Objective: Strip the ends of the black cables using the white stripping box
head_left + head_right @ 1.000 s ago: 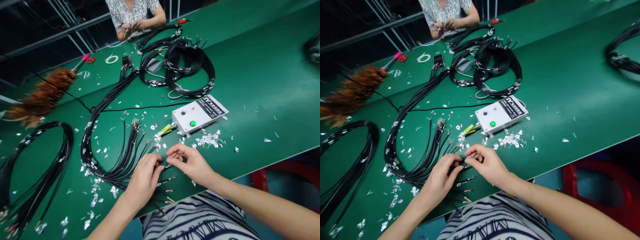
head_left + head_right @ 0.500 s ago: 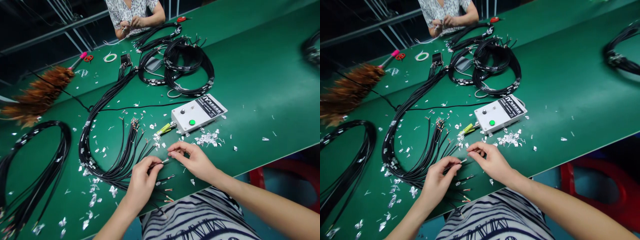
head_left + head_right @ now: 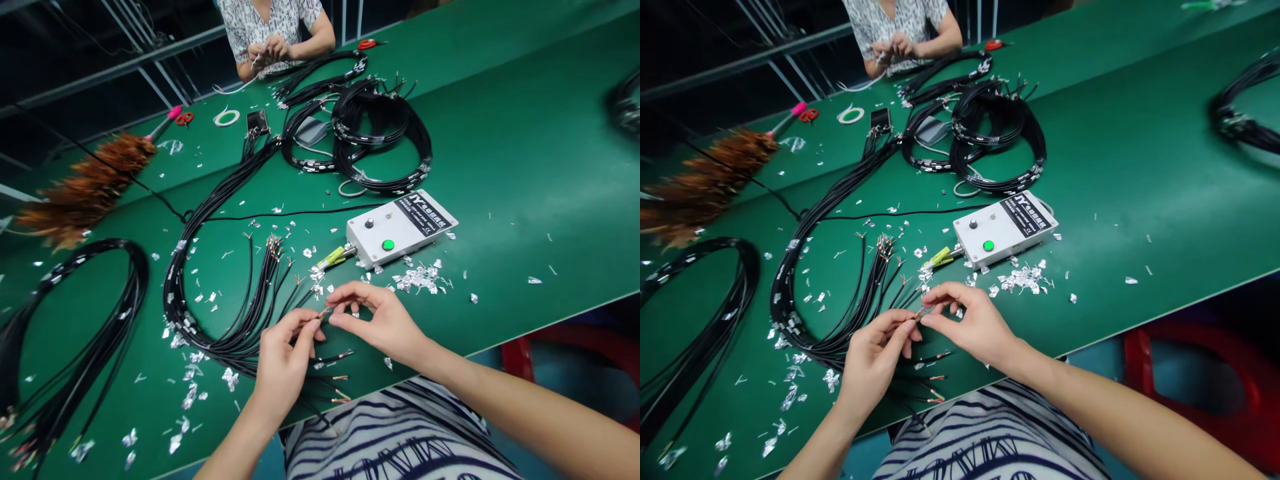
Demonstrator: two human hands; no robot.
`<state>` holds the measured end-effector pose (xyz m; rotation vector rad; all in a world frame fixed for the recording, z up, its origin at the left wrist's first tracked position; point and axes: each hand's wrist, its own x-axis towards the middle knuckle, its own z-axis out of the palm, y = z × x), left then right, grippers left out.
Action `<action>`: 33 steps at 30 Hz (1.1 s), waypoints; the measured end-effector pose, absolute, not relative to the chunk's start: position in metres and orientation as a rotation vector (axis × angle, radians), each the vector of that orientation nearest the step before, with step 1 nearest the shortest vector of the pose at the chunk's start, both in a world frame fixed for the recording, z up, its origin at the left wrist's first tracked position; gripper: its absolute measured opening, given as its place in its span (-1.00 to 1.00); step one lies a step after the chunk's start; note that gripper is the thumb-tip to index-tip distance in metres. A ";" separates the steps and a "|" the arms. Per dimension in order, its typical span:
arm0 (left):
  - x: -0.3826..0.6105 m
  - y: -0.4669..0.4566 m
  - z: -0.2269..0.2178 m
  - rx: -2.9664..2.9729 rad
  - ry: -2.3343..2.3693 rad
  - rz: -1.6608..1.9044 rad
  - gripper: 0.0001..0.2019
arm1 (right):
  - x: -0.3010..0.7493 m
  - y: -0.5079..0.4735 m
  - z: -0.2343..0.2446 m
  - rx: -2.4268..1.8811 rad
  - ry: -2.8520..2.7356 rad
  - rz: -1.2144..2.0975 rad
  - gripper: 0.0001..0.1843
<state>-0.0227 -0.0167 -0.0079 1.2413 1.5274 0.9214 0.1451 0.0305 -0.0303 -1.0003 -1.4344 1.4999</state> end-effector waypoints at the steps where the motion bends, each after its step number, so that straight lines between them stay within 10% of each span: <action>1: -0.023 -0.017 -0.008 1.245 1.531 0.919 -0.82 | 0.144 0.030 -0.030 -0.997 -1.440 1.492 -0.81; 33: -0.019 -0.026 -0.002 1.107 1.467 1.029 -0.71 | 0.119 0.012 -0.027 -0.949 -0.550 1.998 -0.55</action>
